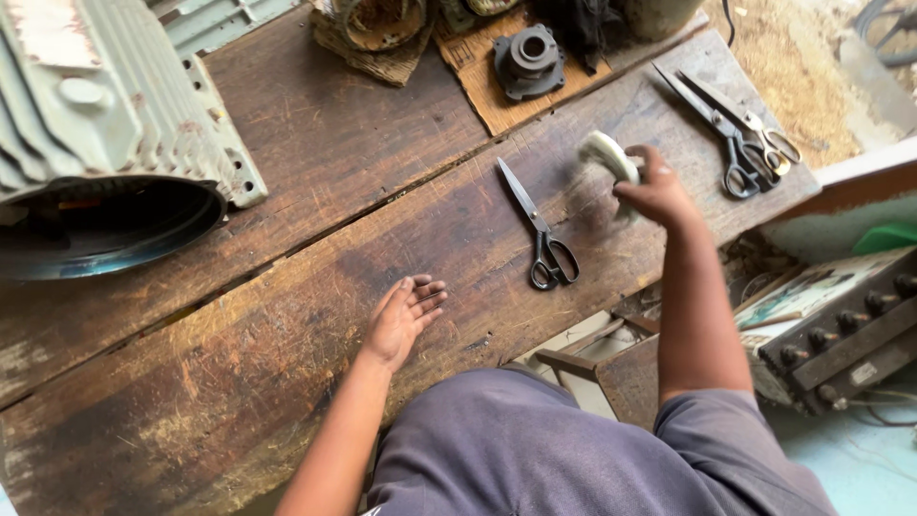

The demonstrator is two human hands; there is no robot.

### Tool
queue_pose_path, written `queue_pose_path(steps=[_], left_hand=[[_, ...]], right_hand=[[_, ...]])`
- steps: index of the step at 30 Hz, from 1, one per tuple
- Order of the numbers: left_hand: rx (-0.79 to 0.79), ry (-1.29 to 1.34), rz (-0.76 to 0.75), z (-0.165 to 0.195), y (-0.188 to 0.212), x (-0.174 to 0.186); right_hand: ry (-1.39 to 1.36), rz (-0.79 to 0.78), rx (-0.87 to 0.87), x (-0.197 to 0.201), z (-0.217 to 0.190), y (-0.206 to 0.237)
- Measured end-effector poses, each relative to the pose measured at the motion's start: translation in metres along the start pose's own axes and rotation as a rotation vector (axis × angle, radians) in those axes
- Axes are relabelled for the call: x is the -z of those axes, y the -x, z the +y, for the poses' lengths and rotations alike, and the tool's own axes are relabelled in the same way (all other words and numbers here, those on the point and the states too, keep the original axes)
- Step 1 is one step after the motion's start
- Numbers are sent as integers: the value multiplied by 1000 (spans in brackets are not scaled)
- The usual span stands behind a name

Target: The person fans through and aligns a stack of white flexible insulation strips on a workbench, sets them down, then works on an electric motor stator, wiping its rim with a cloth and using a long metal rod to press inside the stator slots. They finish by returning the rod to a tool rack.

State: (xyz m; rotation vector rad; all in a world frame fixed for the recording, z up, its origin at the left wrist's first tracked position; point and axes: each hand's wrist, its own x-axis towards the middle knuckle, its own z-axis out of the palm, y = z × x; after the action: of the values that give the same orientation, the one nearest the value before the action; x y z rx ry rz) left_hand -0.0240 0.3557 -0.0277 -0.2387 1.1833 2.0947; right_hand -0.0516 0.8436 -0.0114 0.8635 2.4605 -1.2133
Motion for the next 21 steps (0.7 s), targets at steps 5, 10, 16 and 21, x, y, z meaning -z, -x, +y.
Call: queue_pose_path(steps=[5, 10, 16, 21], left_hand=[[2, 59, 34, 0, -4, 4], [3, 59, 88, 2, -10, 7], [4, 70, 98, 7, -25, 7], [-12, 78, 102, 9, -32, 18]], right_hand=[[132, 47, 70, 22, 37, -30], [367, 118, 114, 17, 26, -23], [716, 151, 16, 9, -14, -6], [640, 91, -24, 26, -33, -37]])
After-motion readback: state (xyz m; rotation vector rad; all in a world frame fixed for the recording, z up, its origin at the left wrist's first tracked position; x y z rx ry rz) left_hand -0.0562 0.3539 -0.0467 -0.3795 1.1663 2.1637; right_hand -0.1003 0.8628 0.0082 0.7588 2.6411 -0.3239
